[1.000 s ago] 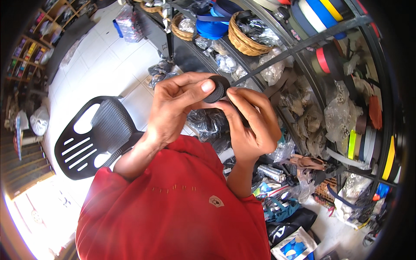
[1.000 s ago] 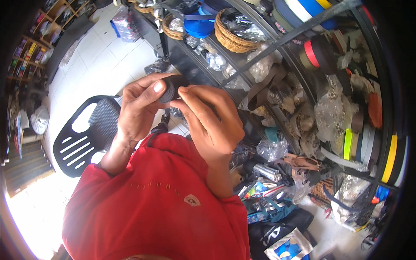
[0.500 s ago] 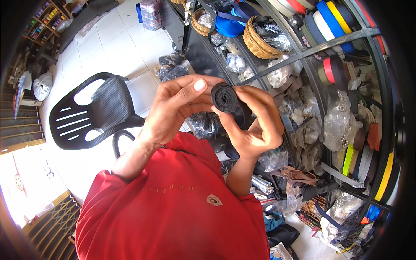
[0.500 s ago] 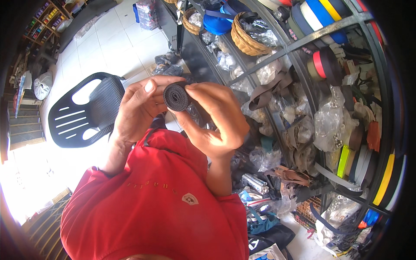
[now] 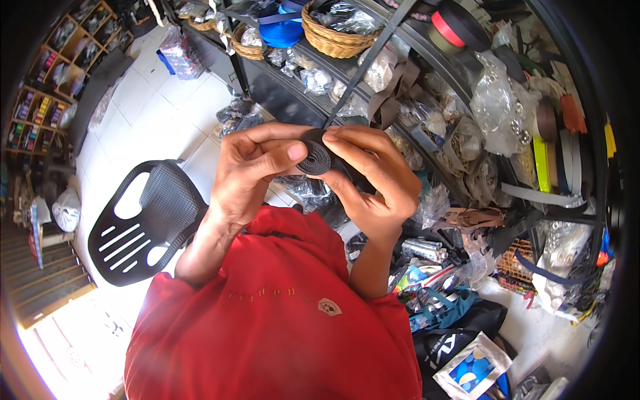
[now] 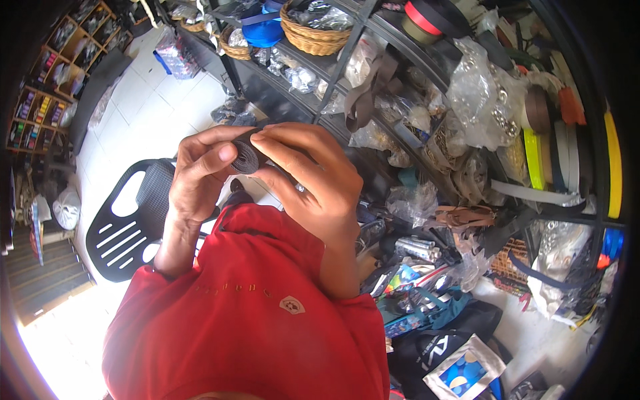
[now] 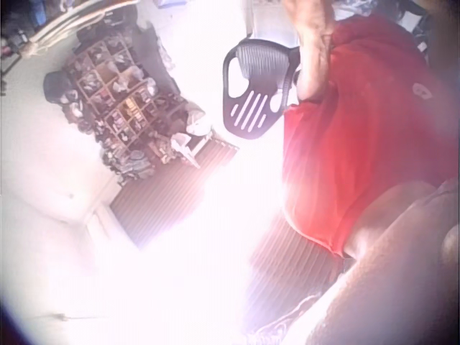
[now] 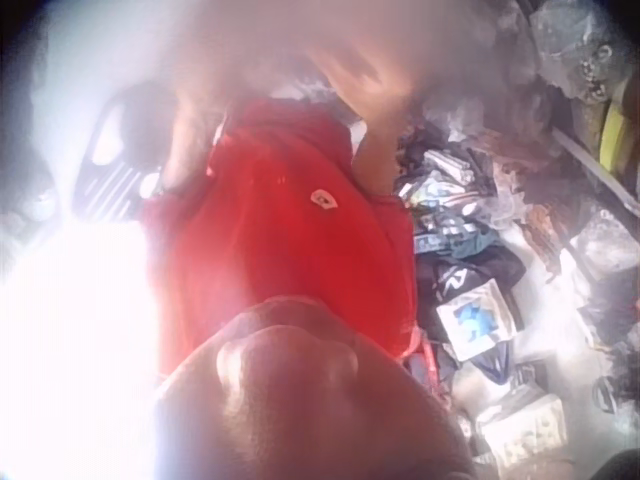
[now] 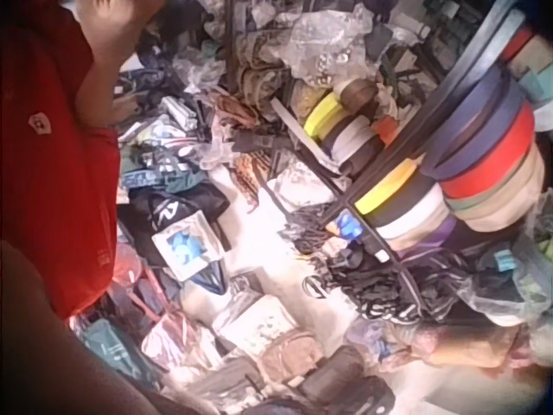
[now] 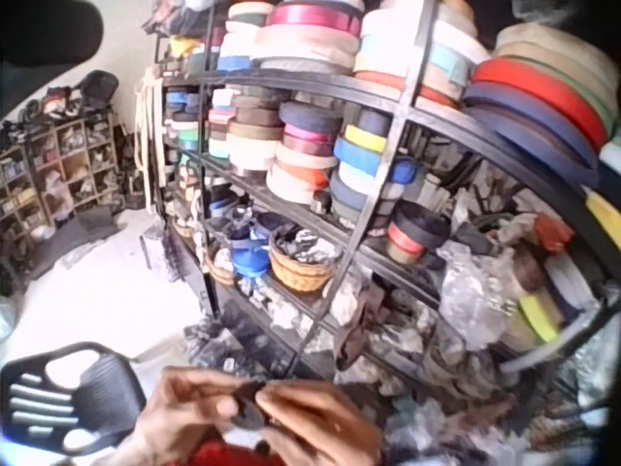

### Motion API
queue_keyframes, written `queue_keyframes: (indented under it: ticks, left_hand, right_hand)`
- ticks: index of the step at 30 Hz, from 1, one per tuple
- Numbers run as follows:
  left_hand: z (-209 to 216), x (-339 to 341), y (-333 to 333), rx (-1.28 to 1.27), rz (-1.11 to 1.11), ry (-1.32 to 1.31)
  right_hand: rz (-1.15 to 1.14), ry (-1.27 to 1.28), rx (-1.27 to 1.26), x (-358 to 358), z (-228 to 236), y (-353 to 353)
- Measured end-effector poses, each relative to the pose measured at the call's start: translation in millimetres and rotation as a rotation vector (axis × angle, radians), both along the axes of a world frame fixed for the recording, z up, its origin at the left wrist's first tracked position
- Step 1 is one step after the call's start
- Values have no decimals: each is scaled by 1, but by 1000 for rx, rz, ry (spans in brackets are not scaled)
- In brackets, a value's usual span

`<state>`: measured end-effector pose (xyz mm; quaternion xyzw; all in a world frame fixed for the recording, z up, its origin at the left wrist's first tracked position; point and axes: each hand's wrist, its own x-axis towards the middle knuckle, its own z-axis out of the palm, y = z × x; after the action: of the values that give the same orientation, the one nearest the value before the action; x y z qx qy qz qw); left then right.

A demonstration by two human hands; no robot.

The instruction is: The person organizes rolls of ribbon on a storage rack, picking up individual rolls, checking their edges, and placing them back onto specific shelves.

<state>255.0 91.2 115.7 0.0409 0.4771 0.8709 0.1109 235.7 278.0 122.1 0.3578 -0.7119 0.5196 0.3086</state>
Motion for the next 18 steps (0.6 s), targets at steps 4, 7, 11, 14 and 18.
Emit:
queue_keyframes:
  ticks: [4,7,11,14,18]
  left_hand:
    - [-3,-5,11,98,24,-35]
    - [-8,-18,7,82,-45,-13]
    - [-9,-49,-13,-86,-211,20]
    - [-16,-82,-39,-172,-386,46]
    - [-26,-108,-67,-134,-498,9]
  right_hand:
    - [-125,37,-78,3,-9,-6]
    - [-167,20,-88,-2,-15,-9]
    - [-107,-114,-79,-17,-19,-12]
    - [-66,-205,-38,-34,-24,-20]
    - [-36,-312,20,-49,-27,-40]
